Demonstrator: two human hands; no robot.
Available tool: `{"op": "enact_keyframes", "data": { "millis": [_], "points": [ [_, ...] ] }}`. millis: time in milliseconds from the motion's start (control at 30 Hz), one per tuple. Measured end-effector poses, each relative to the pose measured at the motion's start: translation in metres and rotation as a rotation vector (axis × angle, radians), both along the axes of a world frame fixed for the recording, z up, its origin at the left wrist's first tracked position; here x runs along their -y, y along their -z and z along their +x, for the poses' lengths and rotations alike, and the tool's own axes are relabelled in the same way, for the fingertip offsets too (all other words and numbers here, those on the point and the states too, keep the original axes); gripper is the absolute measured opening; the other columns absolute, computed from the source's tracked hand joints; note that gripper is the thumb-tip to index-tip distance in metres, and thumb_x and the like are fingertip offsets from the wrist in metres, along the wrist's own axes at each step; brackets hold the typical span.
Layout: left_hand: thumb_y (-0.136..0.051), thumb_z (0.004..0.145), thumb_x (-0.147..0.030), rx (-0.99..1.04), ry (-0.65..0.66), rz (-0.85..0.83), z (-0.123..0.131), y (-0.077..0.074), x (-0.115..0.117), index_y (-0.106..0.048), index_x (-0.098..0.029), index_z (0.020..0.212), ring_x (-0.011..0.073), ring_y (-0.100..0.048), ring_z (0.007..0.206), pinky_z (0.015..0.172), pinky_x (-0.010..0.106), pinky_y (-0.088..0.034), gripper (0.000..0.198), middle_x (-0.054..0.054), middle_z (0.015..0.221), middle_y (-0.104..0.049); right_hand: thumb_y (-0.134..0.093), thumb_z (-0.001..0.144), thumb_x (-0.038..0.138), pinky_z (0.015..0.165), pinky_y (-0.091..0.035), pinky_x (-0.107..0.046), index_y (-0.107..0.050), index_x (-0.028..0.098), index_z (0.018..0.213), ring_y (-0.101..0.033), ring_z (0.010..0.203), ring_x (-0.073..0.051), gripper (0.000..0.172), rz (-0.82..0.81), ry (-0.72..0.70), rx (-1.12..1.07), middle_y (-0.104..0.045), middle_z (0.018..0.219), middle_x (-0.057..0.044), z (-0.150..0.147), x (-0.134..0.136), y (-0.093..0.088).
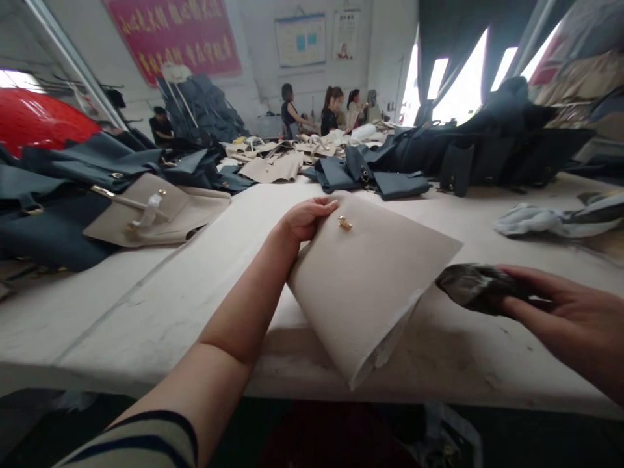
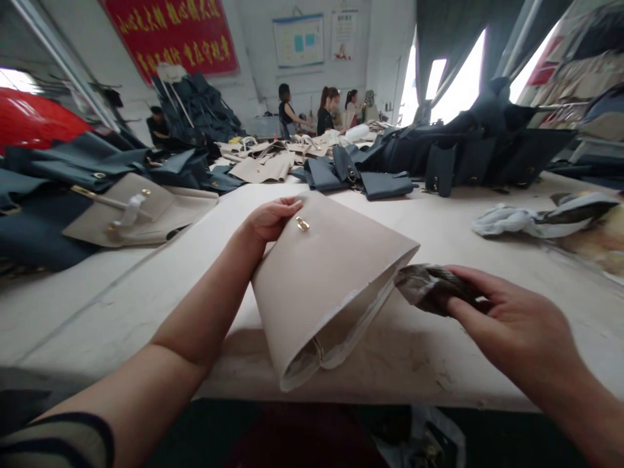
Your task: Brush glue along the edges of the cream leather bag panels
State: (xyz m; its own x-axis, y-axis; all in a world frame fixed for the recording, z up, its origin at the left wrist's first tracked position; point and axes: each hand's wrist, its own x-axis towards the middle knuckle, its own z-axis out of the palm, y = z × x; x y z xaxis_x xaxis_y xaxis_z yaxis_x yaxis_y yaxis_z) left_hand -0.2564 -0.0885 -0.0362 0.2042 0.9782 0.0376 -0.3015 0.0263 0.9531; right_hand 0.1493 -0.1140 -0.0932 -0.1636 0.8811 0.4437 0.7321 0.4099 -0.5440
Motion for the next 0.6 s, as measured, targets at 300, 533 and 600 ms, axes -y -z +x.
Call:
{"op": "enact_keyframes", "data": {
  "millis": [300,533,600],
  "points": [
    [-0.062,0.084,-0.01,0.013,-0.125,-0.122,-0.01,0.037,0.026,-0.07,-0.01,0.092,0.0183,-0.072,0.066,0.081,0.035,-0.06,0.011,0.007,0.073,-0.074,-0.048,0.085,0.025,0.066,-0.052,-0.045,-0.075,0.018,0.107,-0.068,0.08,-0.036,0.035,0.154,-0.306,0.389,-0.072,0.093,-0.013,-0.09,0.009,0.019],
    [-0.062,0.085,-0.009,0.04,-0.128,-0.138,-0.005,0.046,0.019,-0.07,-0.009,0.093,0.0193,-0.073,0.068,0.088,0.04,-0.057,0.011,0.008,0.076,-0.075,-0.053,0.083,0.021,0.065,-0.051,-0.035,-0.077,0.026,0.102,-0.069,0.076,-0.025,0.031,-0.173,-0.486,0.316,-0.074,0.09,-0.003,-0.096,0.045,-0.002],
    [-0.063,0.084,-0.009,0.041,-0.126,-0.145,-0.004,0.047,0.017,-0.07,-0.009,0.09,0.0195,-0.072,0.066,0.086,0.04,-0.058,0.009,0.008,0.076,-0.075,-0.052,0.079,0.021,0.069,-0.053,-0.034,-0.077,0.026,0.097,-0.069,0.077,-0.024,0.032,-0.279,-0.558,0.206,-0.073,0.088,-0.002,-0.099,0.052,-0.005]
  ]
}}
